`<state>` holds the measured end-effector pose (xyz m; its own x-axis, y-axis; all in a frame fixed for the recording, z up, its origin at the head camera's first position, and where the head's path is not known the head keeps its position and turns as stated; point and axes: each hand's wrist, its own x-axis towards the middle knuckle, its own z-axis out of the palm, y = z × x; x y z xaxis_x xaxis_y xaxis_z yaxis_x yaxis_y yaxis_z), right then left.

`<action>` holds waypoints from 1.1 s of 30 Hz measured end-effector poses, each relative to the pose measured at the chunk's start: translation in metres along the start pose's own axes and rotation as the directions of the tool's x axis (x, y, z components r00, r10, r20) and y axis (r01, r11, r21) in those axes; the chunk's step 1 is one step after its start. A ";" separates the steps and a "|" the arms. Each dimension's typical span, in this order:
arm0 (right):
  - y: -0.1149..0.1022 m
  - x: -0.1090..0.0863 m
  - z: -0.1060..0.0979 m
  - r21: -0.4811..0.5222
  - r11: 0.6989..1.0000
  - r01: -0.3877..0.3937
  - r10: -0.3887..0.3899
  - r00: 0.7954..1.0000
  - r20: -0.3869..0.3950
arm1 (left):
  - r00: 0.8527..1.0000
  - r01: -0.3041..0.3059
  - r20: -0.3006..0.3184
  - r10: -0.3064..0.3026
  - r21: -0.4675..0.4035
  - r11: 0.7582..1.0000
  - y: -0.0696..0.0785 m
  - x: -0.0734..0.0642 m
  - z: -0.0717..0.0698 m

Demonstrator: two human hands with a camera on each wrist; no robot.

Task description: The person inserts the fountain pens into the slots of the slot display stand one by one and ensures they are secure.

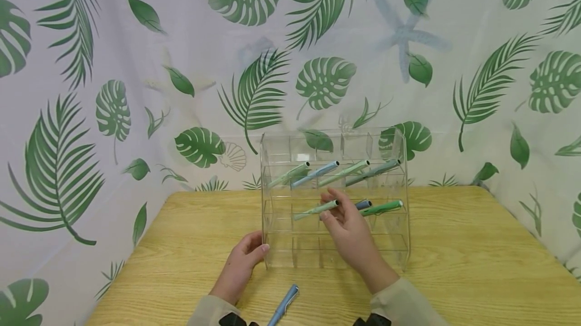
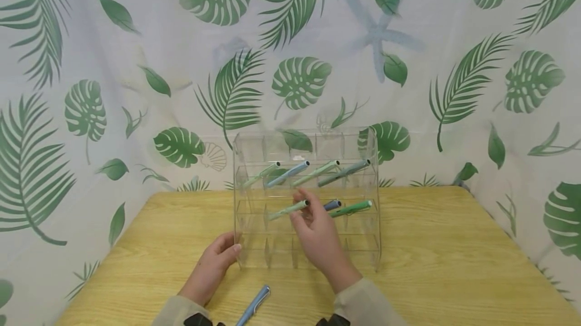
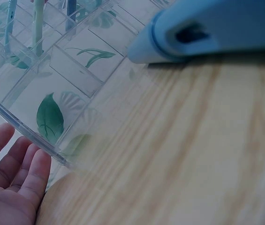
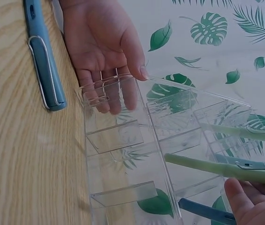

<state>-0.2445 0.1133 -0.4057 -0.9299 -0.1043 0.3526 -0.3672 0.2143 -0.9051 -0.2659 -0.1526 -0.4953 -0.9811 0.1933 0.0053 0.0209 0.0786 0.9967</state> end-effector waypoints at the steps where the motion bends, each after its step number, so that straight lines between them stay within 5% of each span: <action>1: 0.000 -0.001 0.000 0.000 1.000 0.004 -0.004 1.000 0.000 | 1.000 0.003 0.001 -0.003 0.001 1.000 0.000 0.000 0.000; 33: -0.008 -0.039 -0.016 0.034 0.999 -0.028 0.026 0.998 0.050 | 1.000 0.012 -0.005 -0.012 -0.002 1.000 -0.005 0.002 -0.001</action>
<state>-0.2052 0.1313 -0.4080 -0.9371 -0.1468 0.3168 -0.3406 0.1843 -0.9220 -0.2678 -0.1536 -0.5001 -0.9823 0.1870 -0.0060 0.0089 0.0787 0.9969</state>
